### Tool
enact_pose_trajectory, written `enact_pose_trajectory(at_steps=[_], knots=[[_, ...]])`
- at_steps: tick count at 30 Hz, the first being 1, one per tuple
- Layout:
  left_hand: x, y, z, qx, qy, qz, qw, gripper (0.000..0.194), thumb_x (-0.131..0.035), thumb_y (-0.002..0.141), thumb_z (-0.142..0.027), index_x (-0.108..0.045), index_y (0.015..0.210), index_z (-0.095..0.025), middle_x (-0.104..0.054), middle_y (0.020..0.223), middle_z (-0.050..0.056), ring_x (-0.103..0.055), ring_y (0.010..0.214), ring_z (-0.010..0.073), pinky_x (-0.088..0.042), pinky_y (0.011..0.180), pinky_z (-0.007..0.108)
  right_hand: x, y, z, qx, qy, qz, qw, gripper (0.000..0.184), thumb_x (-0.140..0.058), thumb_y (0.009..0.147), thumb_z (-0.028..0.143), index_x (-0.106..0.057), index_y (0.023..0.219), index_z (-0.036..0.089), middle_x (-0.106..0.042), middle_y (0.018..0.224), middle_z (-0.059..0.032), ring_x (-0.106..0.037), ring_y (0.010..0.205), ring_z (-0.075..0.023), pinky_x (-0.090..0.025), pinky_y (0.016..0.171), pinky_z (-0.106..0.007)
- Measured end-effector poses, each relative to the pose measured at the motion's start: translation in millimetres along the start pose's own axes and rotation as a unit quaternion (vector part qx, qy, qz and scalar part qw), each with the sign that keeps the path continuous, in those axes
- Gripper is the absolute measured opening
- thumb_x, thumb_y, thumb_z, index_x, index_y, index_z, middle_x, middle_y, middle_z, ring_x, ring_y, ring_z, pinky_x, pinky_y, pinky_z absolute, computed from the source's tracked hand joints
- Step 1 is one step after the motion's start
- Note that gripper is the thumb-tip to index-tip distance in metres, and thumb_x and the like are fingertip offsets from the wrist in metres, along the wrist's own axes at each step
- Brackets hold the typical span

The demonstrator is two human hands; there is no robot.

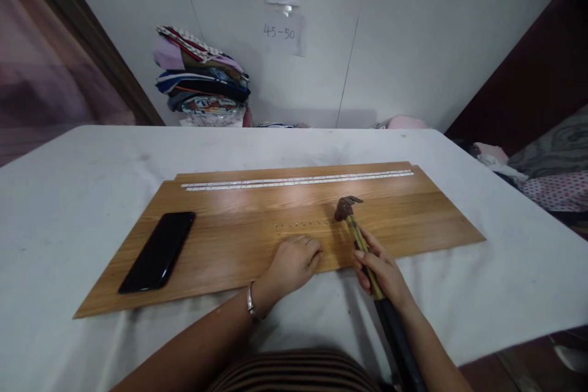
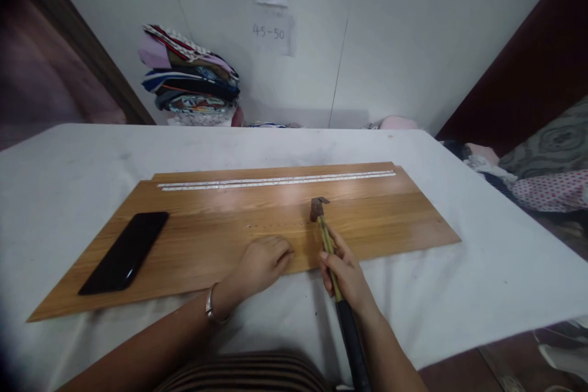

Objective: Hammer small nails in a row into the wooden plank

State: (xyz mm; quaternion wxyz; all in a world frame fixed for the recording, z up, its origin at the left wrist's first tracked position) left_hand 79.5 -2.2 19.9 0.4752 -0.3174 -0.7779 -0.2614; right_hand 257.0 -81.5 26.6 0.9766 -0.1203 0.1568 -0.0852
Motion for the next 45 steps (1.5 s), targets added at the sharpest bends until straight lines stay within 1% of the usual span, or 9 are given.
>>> enact_pose_trajectory(at_steps=[6,11,16,24,30,38,45], knots=[[-0.5,0.1,0.4,-0.005,-0.001,0.0,1.0,0.015,-0.051,0.091,-0.022,-0.064,0.086,-0.018,-0.07,0.087,0.003,-0.062,0.08,0.0177,-0.045,0.073,0.029,-0.2,0.4,0.8,0.01,0.009,0.002,1.0,0.077,-0.066,0.078,0.034,-0.033,0.146,0.018,-0.055,0.055,0.0089,-0.038,0.028,-0.0055,-0.032,0.026,-0.015],[-1.4,-0.1,1.5,-0.002,0.0,0.0,1.0,0.015,-0.05,0.091,-0.021,-0.064,0.085,-0.018,-0.07,0.087,0.003,-0.062,0.079,0.0175,-0.044,0.073,0.029,0.6,1.3,-1.3,0.003,0.014,0.005,1.0,0.083,-0.067,0.077,0.034,-0.028,0.149,0.019,-0.055,0.055,0.0091,-0.04,0.028,-0.0056,-0.032,0.026,-0.015],[-2.6,0.0,2.0,-0.002,0.006,-0.001,1.0,0.016,-0.05,0.092,-0.023,-0.063,0.084,-0.018,-0.069,0.085,0.003,-0.062,0.079,0.0175,-0.044,0.072,0.029,1.6,0.6,-2.6,0.015,0.019,0.006,1.0,0.081,-0.066,0.079,0.032,-0.028,0.149,0.019,-0.055,0.056,0.0089,-0.039,0.027,-0.0053,-0.032,0.026,-0.015],[-2.8,-0.5,2.7,0.003,0.0,0.006,1.0,0.016,-0.05,0.092,-0.023,-0.063,0.085,-0.018,-0.069,0.087,0.003,-0.062,0.08,0.0179,-0.044,0.073,0.029,0.3,1.0,-1.5,0.008,0.016,0.007,1.0,0.083,-0.065,0.079,0.033,-0.025,0.15,0.019,-0.054,0.056,0.0092,-0.038,0.027,-0.0055,-0.032,0.025,-0.015],[-1.8,-0.5,2.1,0.0,-0.005,0.003,1.0,0.015,-0.05,0.092,-0.022,-0.063,0.085,-0.018,-0.069,0.086,0.003,-0.061,0.079,0.0176,-0.044,0.072,0.029,0.2,0.8,-1.1,0.01,0.009,0.009,1.0,0.08,-0.065,0.079,0.032,-0.028,0.149,0.017,-0.055,0.055,0.0087,-0.037,0.028,-0.0055,-0.032,0.026,-0.015],[-1.5,0.2,1.4,0.003,-0.002,0.003,1.0,0.015,-0.051,0.091,-0.022,-0.064,0.084,-0.018,-0.069,0.085,0.003,-0.061,0.079,0.0176,-0.044,0.072,0.029,-0.2,0.3,-0.6,0.017,0.021,0.005,1.0,0.082,-0.066,0.079,0.032,-0.026,0.149,0.018,-0.055,0.056,0.009,-0.038,0.028,-0.0053,-0.032,0.025,-0.015],[0.3,0.3,0.1,0.004,0.003,0.005,1.0,0.017,-0.049,0.093,-0.023,-0.063,0.085,-0.018,-0.07,0.086,0.004,-0.062,0.08,0.018,-0.044,0.073,0.029,-0.9,0.1,-0.3,0.002,0.014,0.006,1.0,0.081,-0.065,0.079,0.032,-0.027,0.149,0.018,-0.054,0.055,0.0091,-0.038,0.028,-0.0053,-0.032,0.026,-0.015]])
Point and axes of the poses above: each hand's wrist, its own y-axis towards the middle knuckle, its own x-axis out of the back of the hand, z = x × y, the point moved 2 cm from there along y, towards the middle knuckle
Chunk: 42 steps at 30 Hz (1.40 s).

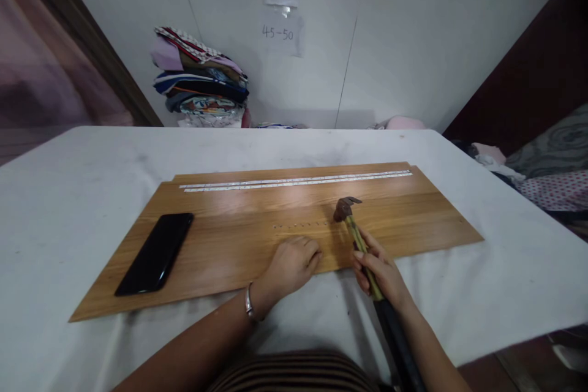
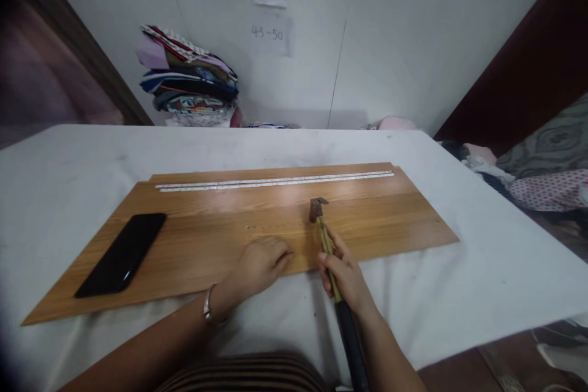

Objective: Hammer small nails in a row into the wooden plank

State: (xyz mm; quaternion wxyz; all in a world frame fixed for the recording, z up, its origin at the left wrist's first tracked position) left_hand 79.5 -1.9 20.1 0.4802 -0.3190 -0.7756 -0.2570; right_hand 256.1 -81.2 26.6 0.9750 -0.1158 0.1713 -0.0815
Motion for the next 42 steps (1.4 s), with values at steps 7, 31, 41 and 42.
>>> enact_pose_trajectory(at_steps=[7,31,41,42], knots=[[-0.4,0.0,-0.2,0.002,0.002,0.006,1.0,0.017,-0.05,0.092,-0.023,-0.064,0.085,-0.017,-0.07,0.087,0.004,-0.062,0.079,0.0182,-0.045,0.073,0.029,0.0,-0.1,1.0,0.005,-0.001,0.005,1.0,0.08,-0.064,0.079,0.031,-0.027,0.149,0.018,-0.055,0.056,0.009,-0.038,0.028,-0.0052,-0.032,0.026,-0.015],[-1.1,-0.2,1.4,0.001,-0.003,0.002,1.0,0.018,-0.049,0.092,-0.024,-0.063,0.084,-0.018,-0.069,0.084,0.003,-0.061,0.077,0.0173,-0.042,0.071,0.028,0.3,-0.1,0.5,0.002,-0.004,-0.008,1.0,0.079,-0.066,0.078,0.034,-0.032,0.148,0.02,-0.055,0.056,0.0087,-0.039,0.028,-0.0058,-0.032,0.026,-0.016],[-3.2,0.9,4.4,0.007,0.011,0.013,1.0,0.019,-0.048,0.093,-0.024,-0.062,0.081,-0.018,-0.066,0.08,0.004,-0.059,0.076,0.0178,-0.04,0.069,0.029,3.6,2.6,0.5,0.013,0.03,0.002,0.999,0.073,-0.065,0.078,0.031,-0.036,0.144,0.02,-0.054,0.054,0.009,-0.038,0.028,-0.0052,-0.03,0.027,-0.015],[-2.7,1.1,4.3,0.008,0.009,0.017,1.0,0.02,-0.047,0.093,-0.025,-0.062,0.081,-0.019,-0.066,0.079,0.004,-0.059,0.075,0.0176,-0.041,0.069,0.029,3.7,2.6,1.0,0.012,0.033,0.005,0.999,0.073,-0.065,0.078,0.03,-0.036,0.144,0.02,-0.054,0.054,0.009,-0.038,0.028,-0.0051,-0.03,0.027,-0.015]])
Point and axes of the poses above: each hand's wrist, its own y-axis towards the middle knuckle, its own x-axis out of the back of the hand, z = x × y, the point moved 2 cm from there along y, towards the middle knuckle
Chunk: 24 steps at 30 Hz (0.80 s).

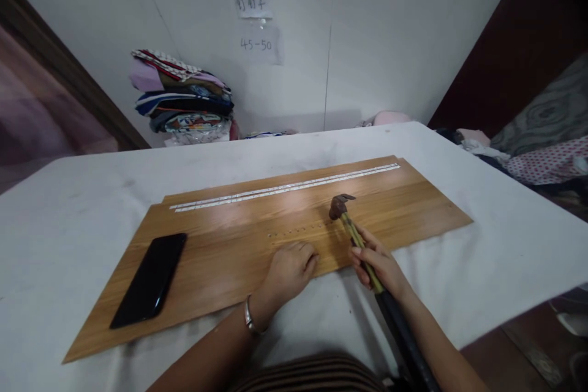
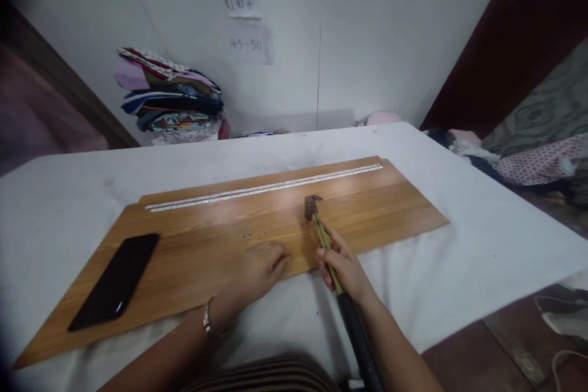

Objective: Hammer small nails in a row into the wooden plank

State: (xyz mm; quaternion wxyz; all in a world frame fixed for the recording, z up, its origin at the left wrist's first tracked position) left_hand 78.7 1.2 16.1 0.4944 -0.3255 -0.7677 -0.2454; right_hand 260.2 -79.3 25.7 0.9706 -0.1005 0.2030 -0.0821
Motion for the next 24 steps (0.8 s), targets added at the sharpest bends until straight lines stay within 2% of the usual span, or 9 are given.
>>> enact_pose_trajectory(at_steps=[9,24], knots=[[-0.4,0.8,1.5,0.0,0.005,0.016,1.0,0.021,-0.045,0.093,-0.025,-0.062,0.082,-0.018,-0.066,0.079,0.004,-0.058,0.072,0.0163,-0.041,0.068,0.027,-3.1,1.9,3.0,0.0,-0.021,0.023,1.0,0.078,-0.064,0.074,0.03,-0.036,0.145,0.014,-0.054,0.053,0.0096,-0.038,0.027,-0.0056,-0.031,0.026,-0.016],[-1.5,0.0,1.4,0.004,0.018,-0.008,1.0,0.02,-0.046,0.092,-0.025,-0.062,0.081,-0.018,-0.066,0.077,0.003,-0.058,0.072,0.0164,-0.041,0.068,0.027,-5.1,3.4,2.1,0.011,-0.044,0.035,0.998,0.078,-0.061,0.073,0.029,-0.036,0.146,0.015,-0.053,0.05,0.0107,-0.036,0.026,-0.0064,-0.031,0.026,-0.017]])
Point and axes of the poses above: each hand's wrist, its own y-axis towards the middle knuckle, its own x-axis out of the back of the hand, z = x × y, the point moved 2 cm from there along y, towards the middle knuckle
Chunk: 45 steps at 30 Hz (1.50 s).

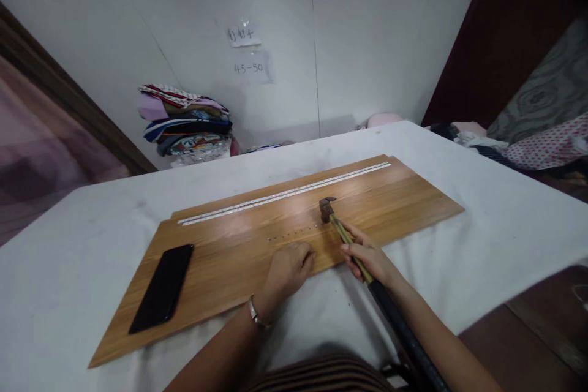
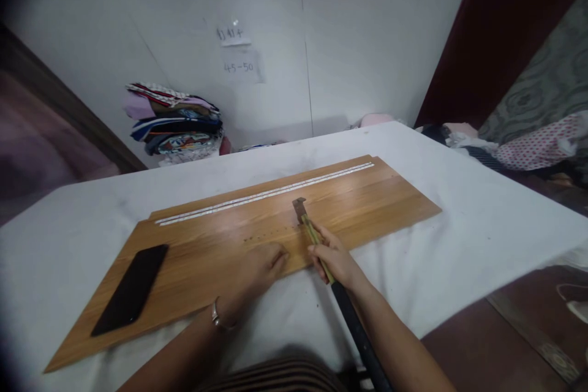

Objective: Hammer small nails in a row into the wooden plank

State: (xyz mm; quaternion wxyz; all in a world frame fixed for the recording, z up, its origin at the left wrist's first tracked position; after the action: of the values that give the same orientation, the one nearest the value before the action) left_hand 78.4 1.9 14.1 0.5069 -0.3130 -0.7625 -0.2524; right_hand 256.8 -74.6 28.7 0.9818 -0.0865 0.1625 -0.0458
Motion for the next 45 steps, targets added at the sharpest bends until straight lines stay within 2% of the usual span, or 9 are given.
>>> enact_pose_trajectory(at_steps=[6,18,24,34,45], knots=[[0.8,1.1,-1.0,0.008,0.014,0.004,1.0,0.019,-0.046,0.092,-0.026,-0.06,0.082,-0.018,-0.067,0.08,0.003,-0.059,0.075,0.017,-0.04,0.067,0.027,0.1,1.6,0.7,-0.006,0.001,-0.006,1.0,0.087,-0.063,0.07,0.031,-0.029,0.149,0.014,-0.053,0.05,0.0115,-0.037,0.026,-0.0067,-0.031,0.025,-0.017],[0.5,1.0,-1.7,0.01,0.015,0.0,1.0,0.02,-0.046,0.092,-0.026,-0.061,0.081,-0.019,-0.067,0.08,0.003,-0.058,0.074,0.0163,-0.039,0.066,0.026,2.9,3.6,-1.9,0.008,0.011,-0.005,1.0,0.08,-0.063,0.072,0.029,-0.036,0.146,0.016,-0.052,0.051,0.0106,-0.037,0.026,-0.006,-0.031,0.025,-0.016],[-2.6,1.6,0.4,0.014,0.018,-0.001,1.0,0.02,-0.046,0.093,-0.027,-0.061,0.083,-0.019,-0.068,0.083,0.004,-0.059,0.077,0.0171,-0.039,0.069,0.027,4.7,5.9,-4.4,0.006,0.006,-0.002,1.0,0.085,-0.065,0.07,0.031,-0.034,0.147,0.014,-0.053,0.051,0.0107,-0.038,0.027,-0.0065,-0.031,0.024,-0.016],[-4.1,0.5,1.0,0.008,0.017,-0.016,1.0,0.021,-0.045,0.092,-0.028,-0.061,0.082,-0.019,-0.067,0.08,0.003,-0.058,0.074,0.016,-0.038,0.066,0.026,7.9,7.9,-7.6,0.022,0.01,-0.005,1.0,0.077,-0.063,0.074,0.029,-0.035,0.145,0.015,-0.052,0.052,0.0108,-0.038,0.027,-0.0059,-0.032,0.025,-0.016],[-1.1,-0.8,-1.3,0.008,-0.009,-0.027,1.0,0.017,-0.049,0.091,-0.024,-0.061,0.08,-0.019,-0.067,0.079,0.002,-0.058,0.073,0.0151,-0.037,0.065,0.025,4.7,4.9,-3.4,0.001,0.013,-0.025,1.0,0.088,-0.067,0.069,0.033,-0.03,0.146,0.013,-0.053,0.051,0.0114,-0.038,0.026,-0.006,-0.031,0.024,-0.015]])
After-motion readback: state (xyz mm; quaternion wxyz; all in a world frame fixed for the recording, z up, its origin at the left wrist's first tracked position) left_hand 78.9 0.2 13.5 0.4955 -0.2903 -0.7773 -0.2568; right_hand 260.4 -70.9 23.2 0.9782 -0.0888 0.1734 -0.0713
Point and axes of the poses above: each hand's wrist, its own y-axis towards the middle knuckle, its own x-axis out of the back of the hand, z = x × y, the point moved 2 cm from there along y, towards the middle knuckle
